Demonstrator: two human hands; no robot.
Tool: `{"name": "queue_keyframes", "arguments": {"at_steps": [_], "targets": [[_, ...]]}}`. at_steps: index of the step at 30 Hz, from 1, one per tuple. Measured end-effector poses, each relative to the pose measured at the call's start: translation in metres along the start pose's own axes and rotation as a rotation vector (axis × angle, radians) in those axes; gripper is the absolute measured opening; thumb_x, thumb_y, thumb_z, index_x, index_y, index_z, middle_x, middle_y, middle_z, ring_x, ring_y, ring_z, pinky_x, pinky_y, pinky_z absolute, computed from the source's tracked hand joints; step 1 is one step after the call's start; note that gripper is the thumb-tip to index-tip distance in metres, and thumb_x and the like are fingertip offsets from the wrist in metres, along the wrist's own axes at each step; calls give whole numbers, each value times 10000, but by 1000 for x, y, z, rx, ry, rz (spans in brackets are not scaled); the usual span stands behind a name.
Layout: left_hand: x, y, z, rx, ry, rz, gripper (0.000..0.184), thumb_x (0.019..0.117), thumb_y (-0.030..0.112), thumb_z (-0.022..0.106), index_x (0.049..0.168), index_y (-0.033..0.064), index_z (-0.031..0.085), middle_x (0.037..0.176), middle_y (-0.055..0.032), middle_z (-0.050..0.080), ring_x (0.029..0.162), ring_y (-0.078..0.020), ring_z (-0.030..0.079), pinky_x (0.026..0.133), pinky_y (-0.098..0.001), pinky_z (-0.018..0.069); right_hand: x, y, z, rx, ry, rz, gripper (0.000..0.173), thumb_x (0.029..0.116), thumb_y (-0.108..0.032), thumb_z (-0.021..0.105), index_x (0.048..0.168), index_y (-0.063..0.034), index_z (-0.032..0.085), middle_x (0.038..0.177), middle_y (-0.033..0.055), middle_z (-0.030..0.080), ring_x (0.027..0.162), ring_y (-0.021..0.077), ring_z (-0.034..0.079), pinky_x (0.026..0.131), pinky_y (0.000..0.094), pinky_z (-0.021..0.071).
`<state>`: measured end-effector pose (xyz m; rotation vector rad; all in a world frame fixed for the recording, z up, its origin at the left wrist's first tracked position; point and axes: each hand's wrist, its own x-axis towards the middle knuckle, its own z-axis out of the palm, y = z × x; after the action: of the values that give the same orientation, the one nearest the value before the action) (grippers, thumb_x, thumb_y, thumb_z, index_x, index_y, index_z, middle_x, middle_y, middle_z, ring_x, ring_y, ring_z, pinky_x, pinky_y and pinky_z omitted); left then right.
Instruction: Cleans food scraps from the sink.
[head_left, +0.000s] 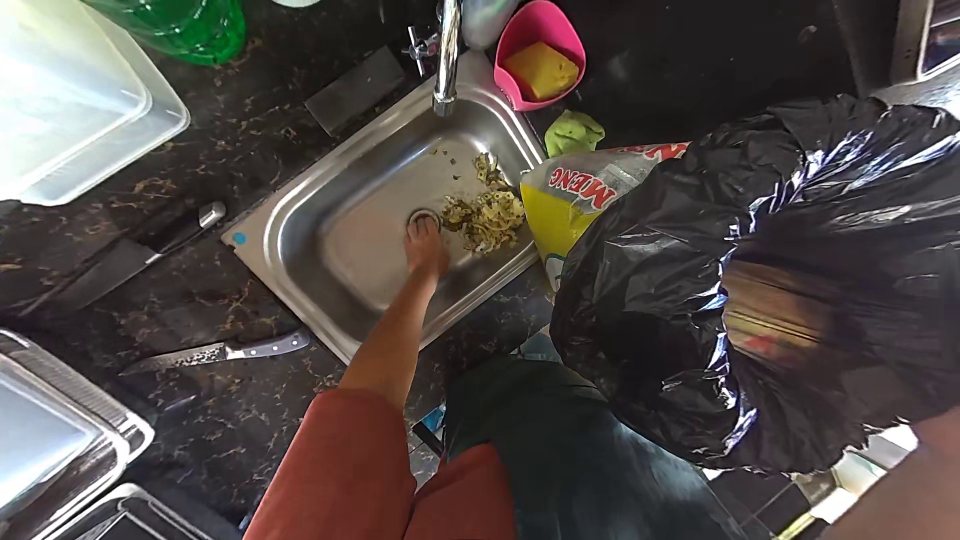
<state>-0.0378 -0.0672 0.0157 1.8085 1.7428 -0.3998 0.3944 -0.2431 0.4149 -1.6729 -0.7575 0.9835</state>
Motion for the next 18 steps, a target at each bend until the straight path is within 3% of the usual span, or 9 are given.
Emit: {"name": "queue_keyframes", "arguments": {"at_steps": [2, 5, 7, 11, 14, 16, 18], "targets": [[9, 2, -6, -30, 4, -29, 597, 799, 146, 745, 1332, -14, 528, 1372, -239, 565, 1356, -436, 458, 1066, -595, 414, -3, -8, 33, -32, 205, 12, 267, 1019, -78, 481, 1280, -59, 532, 1149, 45, 698, 1091, 141, 686, 1012, 347, 558], [17, 4, -18, -140, -16, -108, 498, 813, 115, 741, 1270, -14, 591, 1280, -246, 624, 1308, -450, 507, 1063, -591, 444, -3, -8, 38, -36, 256, 32, 293, 1011, -113, 525, 1303, -91, 541, 1157, 26, 709, 1086, 133, 689, 995, 355, 569], [8, 8, -30, -292, -61, -117, 446, 869, 117, 701, 1291, 12, 605, 1290, -243, 626, 1286, -444, 542, 1030, -611, 479, -3, -5, 31, -39, 255, 36, 336, 1006, -127, 549, 1340, -98, 529, 1195, 25, 696, 1110, 137, 678, 1004, 366, 563], [-32, 21, -35, -620, -198, 95, 518, 865, 108, 688, 1374, 69, 599, 1276, -196, 650, 1171, -349, 638, 990, -583, 521, -7, 1, 22, -70, 277, 63, 366, 1012, -145, 532, 1377, -138, 513, 1214, -12, 682, 1113, 93, 667, 993, 321, 563], [-30, 7, -30, -456, -29, -9, 457, 877, 71, 677, 1327, 24, 610, 1350, -229, 596, 1240, -402, 594, 1016, -589, 509, -2, 2, 22, -21, 247, 49, 350, 1014, -132, 523, 1361, -92, 493, 1205, 16, 683, 1117, 122, 670, 1007, 348, 563], [-17, -4, -25, -265, -26, -23, 560, 887, 46, 689, 1419, -5, 522, 1467, -242, 507, 1344, -448, 500, 1073, -606, 457, -3, 0, 21, -27, 240, 44, 329, 1017, -111, 522, 1343, -72, 517, 1196, 38, 689, 1113, 144, 673, 1008, 369, 559], [-4, -11, -14, -66, -74, 27, 679, 869, 62, 710, 1493, 5, 447, 1531, -217, 452, 1382, -477, 432, 1043, -649, 441, -2, -3, 26, -68, 237, 41, 310, 1010, -107, 519, 1319, -88, 530, 1174, 14, 695, 1094, 120, 678, 996, 339, 563]]}}
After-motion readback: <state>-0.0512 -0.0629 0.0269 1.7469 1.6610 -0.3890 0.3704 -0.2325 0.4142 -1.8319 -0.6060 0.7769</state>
